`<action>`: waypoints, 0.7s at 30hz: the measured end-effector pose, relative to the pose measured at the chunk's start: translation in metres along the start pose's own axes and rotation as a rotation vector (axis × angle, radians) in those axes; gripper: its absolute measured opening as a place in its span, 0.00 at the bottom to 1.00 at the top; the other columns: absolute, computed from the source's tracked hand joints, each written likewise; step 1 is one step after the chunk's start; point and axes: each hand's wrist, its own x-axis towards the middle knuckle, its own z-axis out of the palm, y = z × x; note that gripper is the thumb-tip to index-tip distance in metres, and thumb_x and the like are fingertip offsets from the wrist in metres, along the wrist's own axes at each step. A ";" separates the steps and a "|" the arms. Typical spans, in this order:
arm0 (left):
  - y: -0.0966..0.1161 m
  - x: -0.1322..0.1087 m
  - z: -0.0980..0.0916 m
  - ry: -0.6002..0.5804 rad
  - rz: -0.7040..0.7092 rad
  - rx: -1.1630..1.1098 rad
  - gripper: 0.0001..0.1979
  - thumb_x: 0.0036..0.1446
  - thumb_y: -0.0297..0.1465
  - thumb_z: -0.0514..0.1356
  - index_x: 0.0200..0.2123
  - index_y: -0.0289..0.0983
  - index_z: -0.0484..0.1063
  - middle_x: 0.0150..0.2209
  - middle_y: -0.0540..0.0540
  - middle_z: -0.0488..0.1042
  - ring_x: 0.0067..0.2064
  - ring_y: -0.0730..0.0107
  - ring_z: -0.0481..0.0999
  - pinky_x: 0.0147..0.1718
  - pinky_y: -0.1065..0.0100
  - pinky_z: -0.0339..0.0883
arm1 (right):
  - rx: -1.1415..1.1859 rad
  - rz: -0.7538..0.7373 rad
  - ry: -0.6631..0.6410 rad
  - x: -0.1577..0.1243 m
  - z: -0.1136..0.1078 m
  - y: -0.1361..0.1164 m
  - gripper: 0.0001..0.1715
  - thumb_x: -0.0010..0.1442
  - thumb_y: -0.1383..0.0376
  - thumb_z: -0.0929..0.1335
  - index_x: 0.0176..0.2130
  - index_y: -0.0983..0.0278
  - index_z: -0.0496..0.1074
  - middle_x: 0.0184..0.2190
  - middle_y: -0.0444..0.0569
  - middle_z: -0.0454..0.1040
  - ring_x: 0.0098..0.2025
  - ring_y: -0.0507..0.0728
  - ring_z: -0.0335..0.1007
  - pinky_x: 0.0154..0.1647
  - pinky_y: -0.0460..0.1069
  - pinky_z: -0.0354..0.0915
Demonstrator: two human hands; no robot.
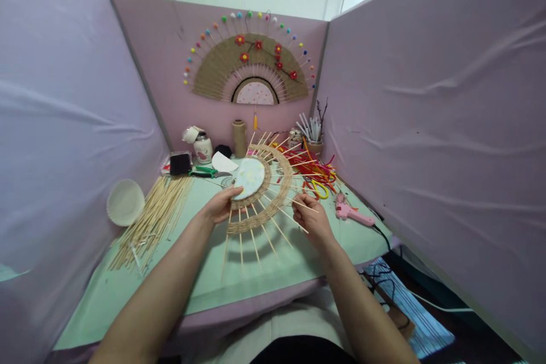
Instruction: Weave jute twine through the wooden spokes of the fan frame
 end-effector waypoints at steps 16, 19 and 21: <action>0.015 -0.023 -0.049 0.230 0.005 0.237 0.15 0.52 0.28 0.62 0.44 0.32 0.69 0.27 0.46 0.77 0.20 0.72 0.74 0.12 0.77 0.61 | 0.012 0.480 -0.315 -0.005 -0.007 0.025 0.24 0.43 0.55 0.77 0.24 0.65 0.63 0.16 0.35 0.53 0.18 0.43 0.41 0.17 0.41 0.38; 0.017 -0.023 -0.051 0.299 0.013 0.224 0.12 0.50 0.27 0.62 0.40 0.34 0.70 0.25 0.49 0.75 0.18 0.75 0.71 0.11 0.78 0.59 | 0.029 0.513 -0.290 -0.004 -0.014 0.023 0.21 0.41 0.61 0.78 0.30 0.66 0.68 0.20 0.40 0.64 0.18 0.44 0.48 0.17 0.41 0.41; 0.018 -0.025 -0.050 0.344 0.015 0.232 0.11 0.49 0.27 0.63 0.39 0.35 0.71 0.24 0.50 0.75 0.18 0.76 0.70 0.11 0.78 0.58 | 0.038 0.486 -0.249 -0.004 -0.017 0.020 0.22 0.41 0.63 0.78 0.35 0.65 0.69 0.23 0.42 0.69 0.19 0.44 0.52 0.17 0.41 0.43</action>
